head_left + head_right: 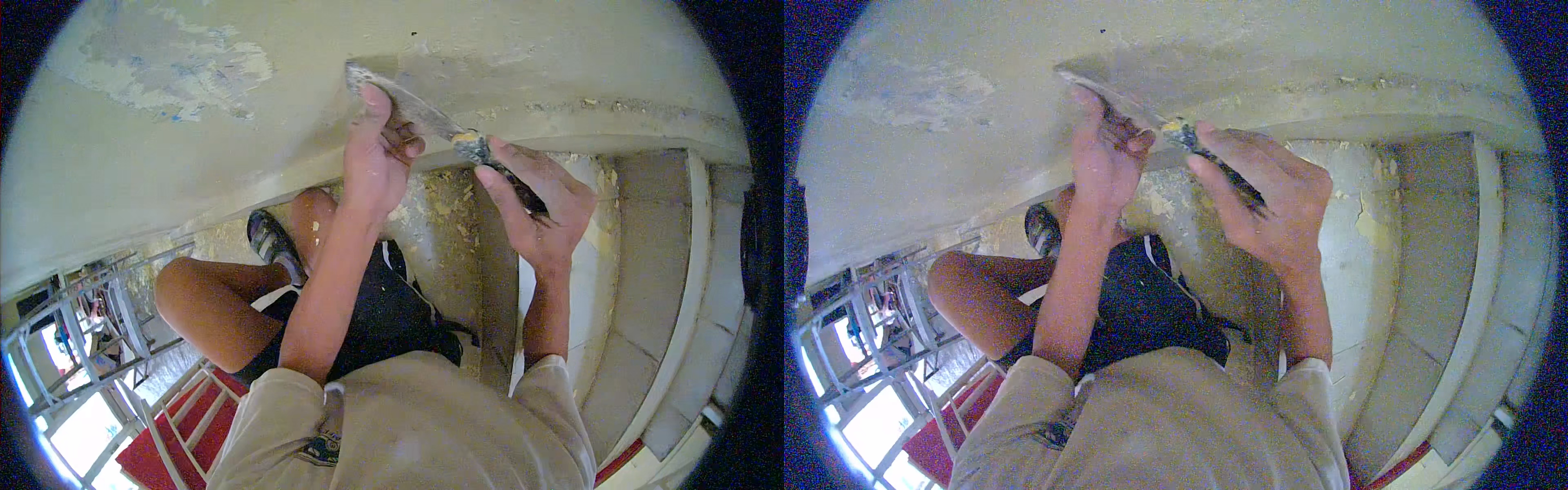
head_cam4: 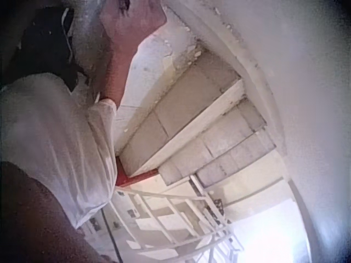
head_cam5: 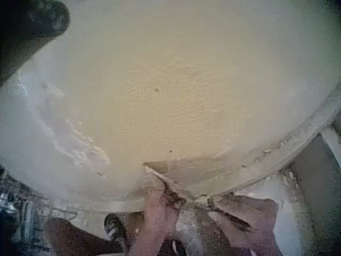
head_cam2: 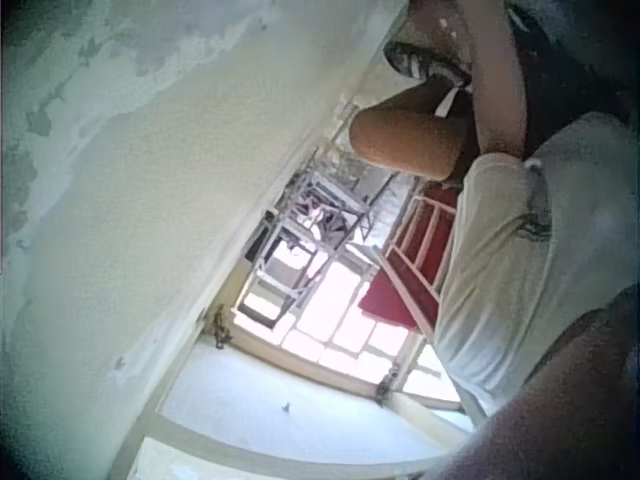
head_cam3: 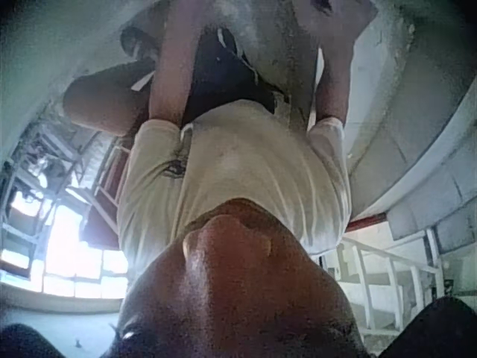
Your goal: The person scrapes old paint or plaster from a wall or ceiling using a metal scraper tool.
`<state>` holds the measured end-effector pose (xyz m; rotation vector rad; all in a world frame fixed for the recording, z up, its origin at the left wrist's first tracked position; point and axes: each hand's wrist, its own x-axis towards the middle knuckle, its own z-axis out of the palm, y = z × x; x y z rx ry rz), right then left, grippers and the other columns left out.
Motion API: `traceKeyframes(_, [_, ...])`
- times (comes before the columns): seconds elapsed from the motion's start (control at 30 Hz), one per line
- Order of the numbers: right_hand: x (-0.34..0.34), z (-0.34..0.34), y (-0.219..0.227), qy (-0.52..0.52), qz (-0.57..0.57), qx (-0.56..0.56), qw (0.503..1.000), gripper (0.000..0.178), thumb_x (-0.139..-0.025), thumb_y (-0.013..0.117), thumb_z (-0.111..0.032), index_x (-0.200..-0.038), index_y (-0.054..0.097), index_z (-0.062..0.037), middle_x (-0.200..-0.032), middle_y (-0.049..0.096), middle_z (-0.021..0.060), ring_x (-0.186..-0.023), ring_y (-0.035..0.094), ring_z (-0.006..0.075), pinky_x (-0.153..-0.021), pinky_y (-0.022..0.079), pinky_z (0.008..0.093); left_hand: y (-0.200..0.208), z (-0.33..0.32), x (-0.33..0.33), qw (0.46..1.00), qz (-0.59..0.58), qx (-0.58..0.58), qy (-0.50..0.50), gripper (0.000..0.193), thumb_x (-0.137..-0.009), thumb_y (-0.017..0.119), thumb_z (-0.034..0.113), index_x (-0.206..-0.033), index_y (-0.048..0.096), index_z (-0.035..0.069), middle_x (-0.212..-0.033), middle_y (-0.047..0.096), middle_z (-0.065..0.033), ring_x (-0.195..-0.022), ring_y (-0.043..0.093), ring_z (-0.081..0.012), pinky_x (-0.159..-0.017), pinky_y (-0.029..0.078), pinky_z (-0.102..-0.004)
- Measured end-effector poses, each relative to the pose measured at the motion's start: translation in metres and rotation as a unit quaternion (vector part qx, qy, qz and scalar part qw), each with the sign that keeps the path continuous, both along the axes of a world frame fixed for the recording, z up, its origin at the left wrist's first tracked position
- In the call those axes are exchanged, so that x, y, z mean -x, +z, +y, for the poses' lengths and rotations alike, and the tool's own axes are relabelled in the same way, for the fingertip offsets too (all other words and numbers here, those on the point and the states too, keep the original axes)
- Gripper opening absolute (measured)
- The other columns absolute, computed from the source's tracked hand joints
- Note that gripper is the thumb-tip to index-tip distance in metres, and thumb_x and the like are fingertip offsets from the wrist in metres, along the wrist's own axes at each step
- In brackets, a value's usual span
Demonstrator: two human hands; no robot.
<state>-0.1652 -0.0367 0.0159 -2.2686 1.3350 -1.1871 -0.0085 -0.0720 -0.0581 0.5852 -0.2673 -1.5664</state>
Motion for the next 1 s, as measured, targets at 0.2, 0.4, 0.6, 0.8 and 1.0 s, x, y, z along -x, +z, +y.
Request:
traceKeyframes(0.2, [0.026, 0.003, -0.014, -0.062, -0.019, -0.027, 0.998, 0.019, -0.066, 0.071, -0.008, -0.084, 0.066, -0.0013, -0.081, 0.065, 0.0134, -0.074, 0.065, 0.0222, -0.07, 0.05, 0.0283, -0.004, -0.004, 0.018, 0.993, -0.078, -0.02, -0.082, 0.024, -0.082, 0.059, 0.032, -0.087, 0.054, 0.01, -0.077, 0.059, -0.0019, -0.063, 0.058, -0.0127, -0.046, 0.04, -0.0226])
traceKeyframes(0.4, [0.022, 0.012, -0.017, -0.086, -0.042, -0.043, 0.994, 0.019, -0.067, 0.07, -0.006, -0.084, 0.066, -0.0001, -0.082, 0.065, 0.0148, -0.075, 0.065, 0.0231, -0.07, 0.05, 0.0285, -0.007, -0.004, 0.019, 0.996, -0.057, -0.039, -0.059, 0.024, -0.081, 0.06, 0.033, -0.081, 0.055, 0.01, -0.071, 0.058, -0.0008, -0.061, 0.058, -0.0128, -0.045, 0.039, -0.0219])
traceKeyframes(0.6, [0.025, 0.01, -0.018, -0.07, -0.054, -0.039, 0.995, 0.019, -0.067, 0.07, -0.006, -0.084, 0.066, -0.0004, -0.081, 0.065, 0.0146, -0.073, 0.065, 0.0228, -0.069, 0.05, 0.0289, -0.006, -0.002, 0.026, 0.997, -0.055, -0.058, 0.001, 0.028, -0.08, 0.06, 0.038, -0.082, 0.055, 0.01, -0.07, 0.057, -0.0009, -0.057, 0.055, -0.0109, -0.045, 0.039, -0.0224])
traceKeyframes(0.8, [0.021, 0.002, -0.017, -0.065, -0.056, -0.052, 0.995, 0.019, -0.067, 0.07, -0.005, -0.085, 0.066, -0.0016, -0.081, 0.065, 0.0143, -0.073, 0.065, 0.0234, -0.069, 0.05, 0.0296, -0.012, -0.003, 0.016, 0.996, -0.077, -0.011, -0.036, 0.028, -0.08, 0.06, 0.037, -0.083, 0.055, 0.009, -0.071, 0.057, -0.0003, -0.06, 0.056, -0.0106, -0.046, 0.039, -0.0234])
traceKeyframes(1.0, [0.028, 0.003, -0.02, -0.046, -0.034, -0.04, 0.998, 0.017, -0.068, 0.069, -0.006, -0.083, 0.066, -0.0006, -0.082, 0.066, 0.0131, -0.075, 0.065, 0.0225, -0.07, 0.051, 0.0297, -0.011, -0.004, 0.023, 0.994, -0.079, -0.071, -0.012, 0.026, -0.081, 0.06, 0.034, -0.083, 0.054, 0.009, -0.071, 0.056, -0.0019, -0.058, 0.053, -0.0119, -0.046, 0.039, -0.0234])
